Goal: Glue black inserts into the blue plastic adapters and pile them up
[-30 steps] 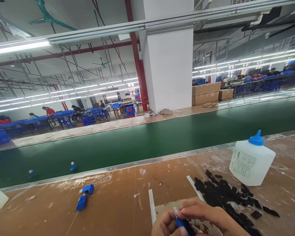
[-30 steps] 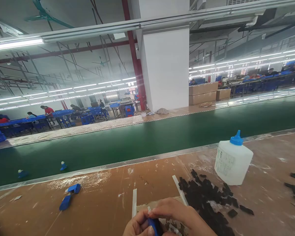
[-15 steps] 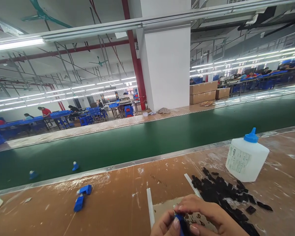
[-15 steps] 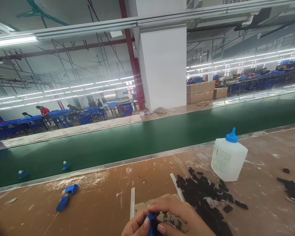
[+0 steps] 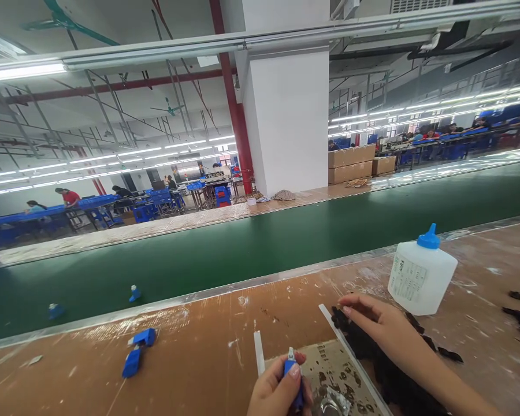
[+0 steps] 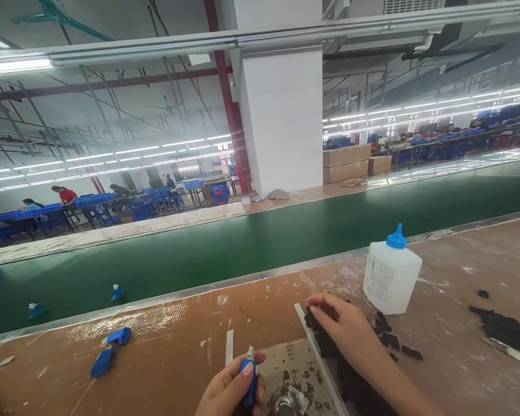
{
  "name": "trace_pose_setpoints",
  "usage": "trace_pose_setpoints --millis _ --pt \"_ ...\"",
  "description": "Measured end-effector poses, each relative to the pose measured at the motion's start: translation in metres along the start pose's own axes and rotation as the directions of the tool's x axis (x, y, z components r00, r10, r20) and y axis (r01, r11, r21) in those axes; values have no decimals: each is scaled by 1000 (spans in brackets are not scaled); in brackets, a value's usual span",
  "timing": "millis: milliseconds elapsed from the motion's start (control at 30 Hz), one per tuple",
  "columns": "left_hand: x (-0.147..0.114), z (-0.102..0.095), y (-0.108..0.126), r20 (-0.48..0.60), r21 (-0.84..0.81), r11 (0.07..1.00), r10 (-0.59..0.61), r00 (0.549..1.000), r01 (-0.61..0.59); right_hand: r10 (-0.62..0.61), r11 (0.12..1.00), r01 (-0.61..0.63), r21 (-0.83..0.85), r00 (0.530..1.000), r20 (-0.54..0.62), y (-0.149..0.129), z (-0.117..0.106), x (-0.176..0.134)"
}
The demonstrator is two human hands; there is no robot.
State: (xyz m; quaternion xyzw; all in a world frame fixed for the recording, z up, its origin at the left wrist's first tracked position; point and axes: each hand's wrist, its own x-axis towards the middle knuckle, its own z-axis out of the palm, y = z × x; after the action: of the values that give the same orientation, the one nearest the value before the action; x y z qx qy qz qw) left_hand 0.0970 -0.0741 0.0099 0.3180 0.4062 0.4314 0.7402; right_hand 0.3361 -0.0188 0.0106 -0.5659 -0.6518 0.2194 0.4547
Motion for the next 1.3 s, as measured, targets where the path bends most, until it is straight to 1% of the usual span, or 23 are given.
trace_pose_setpoints --millis 100,200,267,333,467,567,633,667,733,833,900,933,1000,1067,1100,1133,1167,1200,1233,1267,1300 --pt "2 -3 -1 -2 57 997 47 999 -47 -95 988 103 -111 992 77 10 11 -2" --pt "6 -8 2 -16 85 991 107 994 -105 -184 957 213 -197 971 152 20 22 -2" --pt "12 -14 6 -54 115 985 139 989 -132 -222 934 268 -237 954 203 27 27 -1" --pt "20 -23 12 -121 181 971 179 976 -156 -245 913 312 -265 935 254 34 32 2" --pt "38 -48 27 -260 399 897 308 915 -188 -251 889 349 -297 913 323 43 36 7" --pt "49 -69 38 -312 511 835 401 862 -204 -226 893 332 -304 914 337 43 36 10" --pt "54 -82 45 -347 608 773 462 816 -179 -206 904 312 -291 916 343 40 35 12" --pt "56 -89 49 -365 666 730 499 786 -154 -196 913 299 -279 918 346 38 34 13" --pt "59 -104 59 -387 788 610 593 706 -81 -175 933 267 -239 921 347 35 32 14" --pt "59 -130 77 -364 921 375 733 575 104 -134 970 193 -147 932 338 32 26 15" --pt "54 -151 90 -346 935 240 785 514 262 -93 991 121 -64 939 330 30 22 15" --pt "50 -161 96 -342 922 187 802 489 338 -69 997 78 -14 942 328 28 19 14" --pt "39 -181 106 -338 875 109 834 436 471 -12 996 -19 90 944 329 22 12 11" --pt "26 -198 114 -329 818 60 864 381 572 42 977 -109 183 941 336 10 7 6" --pt "21 -205 117 -323 793 44 877 357 608 75 951 -172 258 935 346 3 4 2" --pt "18 -210 119 -313 773 32 887 338 633 110 903 -246 352 925 364 -4 3 -2" --pt "16 -215 121 -301 762 20 896 326 647 141 826 -324 461 911 388 -11 2 -5" --pt "16 -217 122 -285 761 9 903 322 649 166 726 -395 563 895 413 -18 3 -8" --pt "18 -218 122 -268 768 -4 906 327 641 187 621 -451 642 880 437 -23 4 -11" --pt "23 -218 121 -249 783 -18 907 340 622 204 534 -486 691 868 453 -27 6 -13" --pt "30 -218 120 -234 802 -29 904 359 596 215 484 -504 716 861 461 -29 8 -14"
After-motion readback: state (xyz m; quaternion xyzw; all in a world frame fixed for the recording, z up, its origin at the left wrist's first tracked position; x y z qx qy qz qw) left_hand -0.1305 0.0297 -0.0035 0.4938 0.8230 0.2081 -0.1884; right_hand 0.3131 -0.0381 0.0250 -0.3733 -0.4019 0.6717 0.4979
